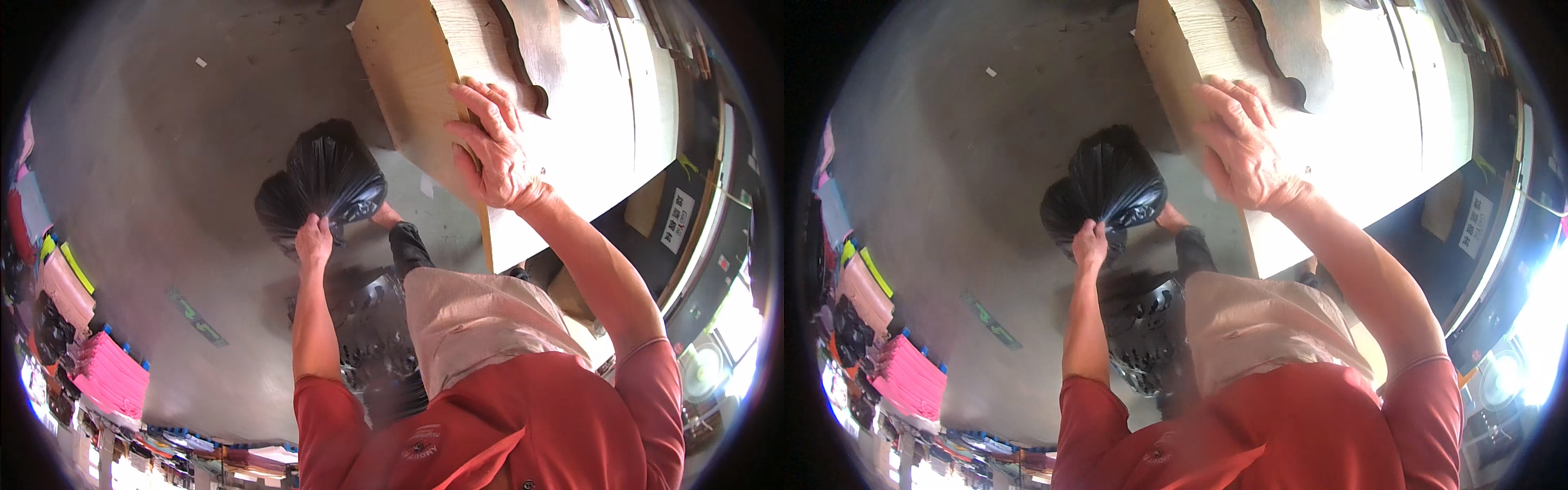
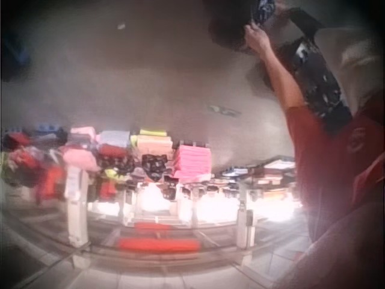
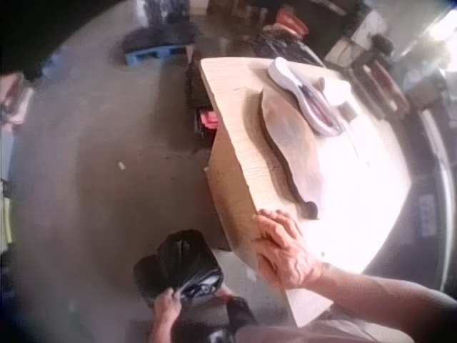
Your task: The person picks up stacks of black rubber shoe insoles, uses a handheld heat gun to warm the edges, and places them into a black plastic bag. The person repeats this process for multiple stacks and ties the bag closed.
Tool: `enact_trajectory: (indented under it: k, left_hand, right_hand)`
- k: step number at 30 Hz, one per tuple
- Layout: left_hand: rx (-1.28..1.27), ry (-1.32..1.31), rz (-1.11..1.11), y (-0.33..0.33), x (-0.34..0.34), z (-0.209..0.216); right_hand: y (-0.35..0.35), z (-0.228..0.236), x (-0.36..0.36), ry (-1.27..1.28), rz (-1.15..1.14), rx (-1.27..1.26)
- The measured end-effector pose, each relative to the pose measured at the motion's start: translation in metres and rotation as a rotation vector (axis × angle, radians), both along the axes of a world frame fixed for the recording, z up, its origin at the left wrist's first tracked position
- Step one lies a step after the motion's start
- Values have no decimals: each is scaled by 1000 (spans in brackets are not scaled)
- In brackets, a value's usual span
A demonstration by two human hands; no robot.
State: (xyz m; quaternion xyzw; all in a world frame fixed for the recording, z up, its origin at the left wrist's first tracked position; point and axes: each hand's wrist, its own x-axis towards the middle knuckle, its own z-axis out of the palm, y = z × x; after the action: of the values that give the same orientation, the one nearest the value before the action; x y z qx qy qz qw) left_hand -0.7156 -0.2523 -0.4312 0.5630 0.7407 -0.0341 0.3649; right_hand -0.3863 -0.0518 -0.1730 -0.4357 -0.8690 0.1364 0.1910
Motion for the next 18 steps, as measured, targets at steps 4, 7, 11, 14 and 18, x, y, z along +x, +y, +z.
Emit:
enact_trajectory:
  k: [4,7,11,14,18]
  left_hand:
    - [26,19,56,55,0,-43]
    - [49,52,34,88,-3,-75]
    - [-49,53,14,120,0,-129]
    - [-92,30,58,137,-6,-174]
    - [11,-114,206,142,-36,-204]
  right_hand:
    - [2,0,0,-4,6,23]
    - [3,1,1,-15,0,-49]
    - [2,0,3,-43,-20,-73]
    - [1,-2,3,-85,-33,-87]
    - [0,-1,1,-92,-63,-99]
